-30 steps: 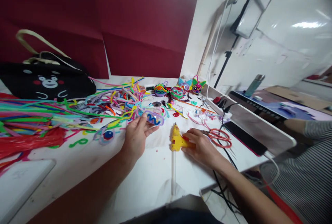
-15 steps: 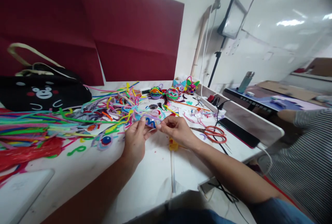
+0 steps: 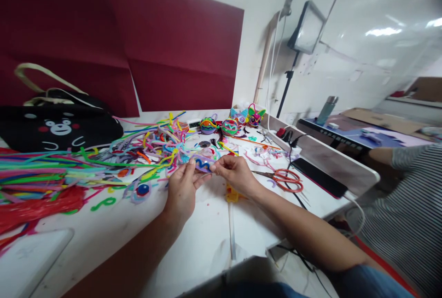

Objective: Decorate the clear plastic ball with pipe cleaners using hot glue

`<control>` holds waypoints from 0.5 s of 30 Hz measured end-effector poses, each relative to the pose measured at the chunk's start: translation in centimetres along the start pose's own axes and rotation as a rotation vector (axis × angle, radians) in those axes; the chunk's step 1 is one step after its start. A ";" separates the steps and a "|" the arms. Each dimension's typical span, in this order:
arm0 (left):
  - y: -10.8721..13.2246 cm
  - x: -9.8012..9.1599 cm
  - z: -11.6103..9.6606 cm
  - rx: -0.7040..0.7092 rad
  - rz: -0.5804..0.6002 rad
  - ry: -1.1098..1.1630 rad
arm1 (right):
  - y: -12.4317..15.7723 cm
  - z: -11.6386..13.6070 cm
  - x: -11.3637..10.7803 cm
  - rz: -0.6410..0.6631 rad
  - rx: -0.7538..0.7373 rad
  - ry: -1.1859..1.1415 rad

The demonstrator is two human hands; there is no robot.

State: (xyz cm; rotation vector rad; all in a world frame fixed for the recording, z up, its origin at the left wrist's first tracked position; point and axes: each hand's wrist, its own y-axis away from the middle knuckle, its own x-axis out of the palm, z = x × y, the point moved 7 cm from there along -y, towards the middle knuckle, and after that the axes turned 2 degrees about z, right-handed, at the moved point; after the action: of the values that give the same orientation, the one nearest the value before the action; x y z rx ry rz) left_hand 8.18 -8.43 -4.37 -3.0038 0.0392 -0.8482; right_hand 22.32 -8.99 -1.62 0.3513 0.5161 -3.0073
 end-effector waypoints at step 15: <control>0.1 0.1 0.2 -0.032 0.019 0.050 | -0.1 -0.5 -0.1 -0.063 -0.003 0.039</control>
State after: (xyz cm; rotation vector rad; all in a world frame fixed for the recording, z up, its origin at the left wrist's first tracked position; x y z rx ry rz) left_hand 8.40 -8.57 -4.50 -3.0061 0.0820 -0.9297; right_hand 22.52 -8.68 -2.04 0.4016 0.5450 -3.0656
